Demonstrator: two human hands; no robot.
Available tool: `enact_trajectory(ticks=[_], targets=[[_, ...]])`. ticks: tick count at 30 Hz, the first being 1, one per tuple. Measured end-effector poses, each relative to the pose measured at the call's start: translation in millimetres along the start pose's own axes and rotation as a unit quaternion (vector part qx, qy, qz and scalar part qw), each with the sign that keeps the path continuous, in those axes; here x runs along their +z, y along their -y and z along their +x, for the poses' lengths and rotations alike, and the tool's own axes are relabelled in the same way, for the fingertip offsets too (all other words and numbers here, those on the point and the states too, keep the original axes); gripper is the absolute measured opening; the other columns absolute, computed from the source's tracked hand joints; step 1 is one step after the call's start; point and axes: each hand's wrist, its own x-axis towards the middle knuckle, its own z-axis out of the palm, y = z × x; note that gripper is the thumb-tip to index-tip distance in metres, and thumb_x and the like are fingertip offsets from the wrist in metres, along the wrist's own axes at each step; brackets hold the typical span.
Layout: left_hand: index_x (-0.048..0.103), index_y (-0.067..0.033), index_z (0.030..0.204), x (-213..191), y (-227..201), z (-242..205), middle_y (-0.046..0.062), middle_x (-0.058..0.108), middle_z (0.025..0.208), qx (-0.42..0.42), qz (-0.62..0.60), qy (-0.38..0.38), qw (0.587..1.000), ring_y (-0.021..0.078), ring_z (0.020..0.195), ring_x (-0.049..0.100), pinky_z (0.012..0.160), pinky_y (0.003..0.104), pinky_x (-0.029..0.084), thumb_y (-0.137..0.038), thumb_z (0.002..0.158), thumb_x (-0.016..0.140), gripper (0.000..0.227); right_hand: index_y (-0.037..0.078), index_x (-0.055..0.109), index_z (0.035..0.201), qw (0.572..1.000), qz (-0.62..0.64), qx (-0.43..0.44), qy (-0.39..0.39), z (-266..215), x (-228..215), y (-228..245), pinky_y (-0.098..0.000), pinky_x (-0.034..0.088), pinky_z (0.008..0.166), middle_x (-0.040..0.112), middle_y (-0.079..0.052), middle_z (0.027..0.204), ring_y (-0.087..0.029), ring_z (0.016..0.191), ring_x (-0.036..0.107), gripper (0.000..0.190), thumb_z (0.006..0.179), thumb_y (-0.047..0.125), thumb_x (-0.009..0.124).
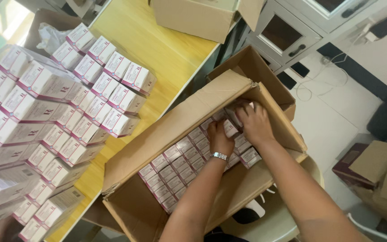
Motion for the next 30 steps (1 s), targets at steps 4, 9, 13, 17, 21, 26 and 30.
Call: enact_trajectory(ticks=[4, 9, 13, 17, 21, 26, 30], targets=[[0.054, -0.0113, 0.145, 27.2, 7.4, 2.1, 0.018, 0.049, 0.142, -0.05, 0.018, 0.126, 0.991, 0.0407, 0.134, 0.044, 0.118, 0.045, 0.038, -0.009, 0.071, 0.076, 0.077, 0.012, 0.055, 0.14, 0.997, -0.05, -0.033, 0.055, -1.6, 60.4, -23.7, -0.0502, 0.029, 0.12, 0.049, -0.014, 0.152, -0.04, 0.145, 0.037, 0.046, 0.094, 0.014, 0.051], [0.008, -0.0089, 0.161, 23.9, 22.1, 8.5, 0.02, 0.003, 0.168, -0.036, 0.038, 0.281, 0.958, 0.0474, 0.152, 0.002, 0.123, 0.048, 0.016, -0.023, 0.087, 0.075, 0.1, 0.005, 0.036, 0.154, 0.977, -0.128, -0.021, 0.167, -3.0, 108.9, -39.7, -0.0517, 0.025, 0.121, 0.03, -0.017, 0.164, -0.037, 0.149, 0.029, 0.06, 0.097, 0.018, 0.044], [0.011, -0.0074, 0.161, -21.2, 21.0, 3.6, 0.023, -0.008, 0.169, -0.047, -0.003, 0.258, 0.965, 0.0429, 0.153, 0.004, 0.121, 0.045, 0.019, -0.019, 0.088, 0.069, 0.094, 0.006, 0.023, 0.158, 0.962, -0.074, 0.058, 0.255, 18.2, 84.5, -19.8, -0.0599, 0.024, 0.111, 0.018, -0.021, 0.164, -0.041, 0.149, 0.017, 0.075, 0.088, 0.015, 0.047], [0.051, -0.0061, 0.144, -104.2, 3.2, -32.7, 0.024, 0.043, 0.154, 0.066, -0.035, 0.219, 0.973, 0.0398, 0.141, 0.043, 0.114, 0.043, 0.04, -0.019, 0.089, 0.07, 0.059, 0.006, 0.055, 0.145, 0.951, 0.015, 0.149, 0.269, 38.2, 4.8, 29.8, -0.0543, 0.042, 0.11, 0.053, -0.025, 0.148, -0.041, 0.136, 0.051, 0.051, 0.096, 0.02, 0.054], [0.07, -0.0087, 0.116, -226.4, -5.3, -86.8, 0.015, 0.072, 0.114, 0.152, -0.107, 0.132, 0.974, 0.0348, 0.108, 0.069, 0.093, 0.042, 0.055, -0.016, 0.092, 0.072, 0.025, 0.011, 0.069, 0.125, 0.85, 0.356, -0.026, 0.386, 52.0, -86.6, 107.3, -0.0394, 0.053, 0.097, 0.076, -0.01, 0.123, -0.027, 0.117, 0.07, 0.038, 0.088, 0.02, 0.072], [0.069, -0.0103, 0.087, -357.2, 23.1, -124.5, 0.008, 0.073, 0.094, 0.056, 0.026, -0.145, 0.987, 0.0275, 0.09, 0.07, 0.08, 0.039, 0.057, -0.013, 0.084, 0.077, 0.009, 0.012, 0.064, 0.135, 0.92, 0.337, -0.12, 0.16, 83.9, -100.0, 232.3, -0.0458, 0.052, 0.102, 0.069, -0.014, 0.131, -0.034, 0.124, 0.064, 0.05, 0.085, 0.007, 0.064], [0.054, -0.0079, 0.134, -437.2, 84.3, -157.2, 0.016, 0.055, 0.136, 0.005, 0.213, -0.322, 0.922, 0.0395, 0.129, 0.05, 0.11, 0.055, 0.041, -0.017, 0.08, 0.079, 0.06, 0.009, 0.041, 0.159, 0.949, 0.151, -0.275, -0.018, 110.6, -39.8, 297.0, -0.0577, 0.034, 0.113, 0.042, -0.016, 0.165, -0.042, 0.147, 0.036, 0.071, 0.09, -0.002, 0.053]])
